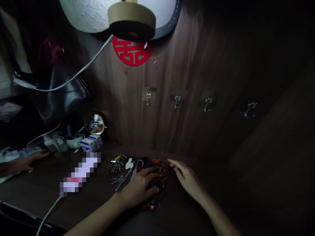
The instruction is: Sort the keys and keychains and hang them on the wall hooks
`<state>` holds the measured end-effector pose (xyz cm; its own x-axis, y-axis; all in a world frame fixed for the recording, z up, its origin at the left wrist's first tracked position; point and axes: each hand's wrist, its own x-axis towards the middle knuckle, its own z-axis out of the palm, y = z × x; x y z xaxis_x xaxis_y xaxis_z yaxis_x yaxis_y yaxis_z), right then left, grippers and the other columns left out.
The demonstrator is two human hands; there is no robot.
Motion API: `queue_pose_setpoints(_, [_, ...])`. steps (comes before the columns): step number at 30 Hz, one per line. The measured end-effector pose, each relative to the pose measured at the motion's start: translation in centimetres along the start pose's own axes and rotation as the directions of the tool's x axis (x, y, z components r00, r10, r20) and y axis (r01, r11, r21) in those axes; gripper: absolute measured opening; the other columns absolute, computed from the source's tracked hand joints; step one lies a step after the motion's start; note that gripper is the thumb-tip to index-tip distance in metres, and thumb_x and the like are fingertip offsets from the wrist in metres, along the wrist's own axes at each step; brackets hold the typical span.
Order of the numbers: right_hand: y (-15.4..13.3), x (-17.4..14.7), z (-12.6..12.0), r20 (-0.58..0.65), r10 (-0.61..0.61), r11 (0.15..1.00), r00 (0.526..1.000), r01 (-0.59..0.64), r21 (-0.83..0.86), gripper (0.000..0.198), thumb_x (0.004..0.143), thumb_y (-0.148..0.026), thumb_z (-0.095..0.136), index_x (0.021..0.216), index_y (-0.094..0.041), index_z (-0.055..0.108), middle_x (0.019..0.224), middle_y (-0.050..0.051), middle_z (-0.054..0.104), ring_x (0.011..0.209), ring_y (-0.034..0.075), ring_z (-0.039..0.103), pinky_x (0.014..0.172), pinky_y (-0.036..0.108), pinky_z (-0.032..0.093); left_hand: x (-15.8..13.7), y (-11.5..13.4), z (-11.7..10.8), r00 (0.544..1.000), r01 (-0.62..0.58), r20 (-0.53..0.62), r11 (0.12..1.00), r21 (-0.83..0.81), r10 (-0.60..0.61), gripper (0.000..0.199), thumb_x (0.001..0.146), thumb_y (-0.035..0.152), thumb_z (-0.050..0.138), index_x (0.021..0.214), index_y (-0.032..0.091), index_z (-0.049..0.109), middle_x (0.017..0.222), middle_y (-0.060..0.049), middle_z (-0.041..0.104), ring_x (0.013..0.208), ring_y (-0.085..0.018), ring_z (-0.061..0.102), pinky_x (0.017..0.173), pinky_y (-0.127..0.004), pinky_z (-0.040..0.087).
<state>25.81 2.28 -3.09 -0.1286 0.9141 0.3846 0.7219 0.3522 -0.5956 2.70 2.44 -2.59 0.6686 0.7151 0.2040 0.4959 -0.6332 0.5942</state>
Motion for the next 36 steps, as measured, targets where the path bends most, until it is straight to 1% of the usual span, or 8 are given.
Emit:
queue_pose_setpoints(4, [-2.5, -0.2, 2.7, 0.064, -0.07, 0.997, 0.996, 0.071, -0.007, 0.038, 0.083, -0.013, 0.04, 0.111, -0.03, 0.059, 0.106, 0.002, 0.061, 0.103, 0.017, 0.056, 0.093, 0.036, 0.044, -1.8, -2.1, -1.9, 0.988, 0.031, -0.155, 0.952, 0.306, 0.018, 0.024, 0.082, 0.029, 0.054, 0.104, 0.028, 0.064, 0.131, -0.006, 0.049, 0.126, -0.026, 0.037, 0.108, -0.049, 0.022])
queue_pose_setpoints(7, [-3.6, -0.7, 4.7, 0.056, -0.083, 0.995, 0.995, 0.086, -0.054, 0.034, 0.082, -0.015, 0.045, 0.11, -0.029, 0.059, 0.111, 0.003, 0.058, 0.107, 0.018, 0.054, 0.094, 0.036, 0.043, -2.9, -4.5, -3.5, 0.967, 0.114, -0.255, 0.901, 0.419, -0.004, 0.024, 0.082, 0.027, 0.054, 0.105, 0.027, 0.063, 0.131, -0.007, 0.049, 0.127, -0.028, 0.037, 0.107, -0.053, 0.022])
queue_pose_setpoints(12, [-3.9, -1.2, 6.8, -0.005, -0.143, 0.981, 0.99, 0.141, -0.135, 0.034, 0.083, -0.015, 0.046, 0.111, -0.028, 0.058, 0.115, 0.005, 0.056, 0.109, 0.02, 0.052, 0.094, 0.04, 0.043, -4.6, -9.4, -4.1, 0.894, 0.221, -0.446, 0.903, 0.367, -0.038, 0.031, 0.084, 0.027, 0.049, 0.114, 0.025, 0.055, 0.126, -0.008, 0.052, 0.119, -0.025, 0.046, 0.102, -0.051, 0.033])
queue_pose_setpoints(17, [-3.0, -1.2, 7.1, -0.142, -0.141, 0.985, 0.98, 0.124, -0.12, 0.03, 0.087, -0.021, 0.042, 0.113, -0.027, 0.057, 0.11, 0.006, 0.058, 0.106, 0.02, 0.053, 0.093, 0.038, 0.044, -4.8, -12.1, -3.1, 0.876, 0.078, -0.478, 0.958, 0.278, 0.067, 0.024, 0.083, 0.027, 0.051, 0.105, 0.022, 0.06, 0.12, -0.008, 0.056, 0.118, -0.026, 0.047, 0.095, -0.045, 0.044])
queue_pose_setpoints(21, [-2.3, -1.1, 7.0, -0.285, -0.039, 0.999, 0.958, 0.033, -0.024, 0.025, 0.087, -0.029, 0.042, 0.104, -0.025, 0.06, 0.102, 0.006, 0.062, 0.097, 0.02, 0.057, 0.084, 0.035, 0.048, -4.8, -11.5, -3.0, 0.876, 0.015, -0.477, 0.982, 0.189, 0.079, 0.024, 0.083, 0.027, 0.051, 0.106, 0.023, 0.059, 0.117, -0.008, 0.059, 0.116, -0.025, 0.049, 0.095, -0.045, 0.043])
queue_pose_setpoints(27, [-3.2, -1.3, 6.5, -0.413, 0.262, 0.954, 0.872, -0.17, 0.248, 0.031, 0.08, -0.045, 0.053, 0.095, -0.02, 0.063, 0.085, 0.007, 0.066, 0.073, 0.019, 0.06, 0.063, 0.028, 0.048, -5.2, -8.6, -4.8, 0.835, 0.004, -0.549, 0.999, -0.051, -0.032, 0.022, 0.085, 0.032, 0.048, 0.103, 0.023, 0.058, 0.104, -0.006, 0.065, 0.102, -0.021, 0.058, 0.1, -0.047, 0.034])
queue_pose_setpoints(31, [-5.8, -0.8, 5.3, -0.425, 0.321, 0.901, 0.846, -0.135, 0.412, 0.034, 0.078, -0.05, 0.053, 0.081, -0.018, 0.063, 0.063, 0.002, 0.059, 0.055, 0.014, 0.05, 0.051, 0.025, 0.04, -4.6, -6.7, -6.7, 0.809, -0.009, -0.555, 0.94, -0.342, -0.194, 0.025, 0.082, 0.04, 0.05, 0.094, 0.019, 0.059, 0.088, -0.005, 0.065, 0.083, -0.019, 0.061, 0.075, -0.03, 0.047])
queue_pose_setpoints(36, [-8.9, 0.8, 3.7, -0.351, 0.296, 0.836, 0.888, -0.063, 0.546, 0.05, 0.078, -0.061, 0.045, 0.058, -0.018, 0.061, 0.045, 0.0, 0.049, 0.041, 0.01, 0.038, 0.041, 0.023, 0.027, -3.5, -5.3, -9.4, 0.802, -0.033, -0.498, 0.808, -0.589, -0.33, 0.037, 0.078, 0.052, 0.05, 0.068, 0.017, 0.055, 0.054, 0.003, 0.053, 0.051, -0.011, 0.05, 0.05, -0.02, 0.039])
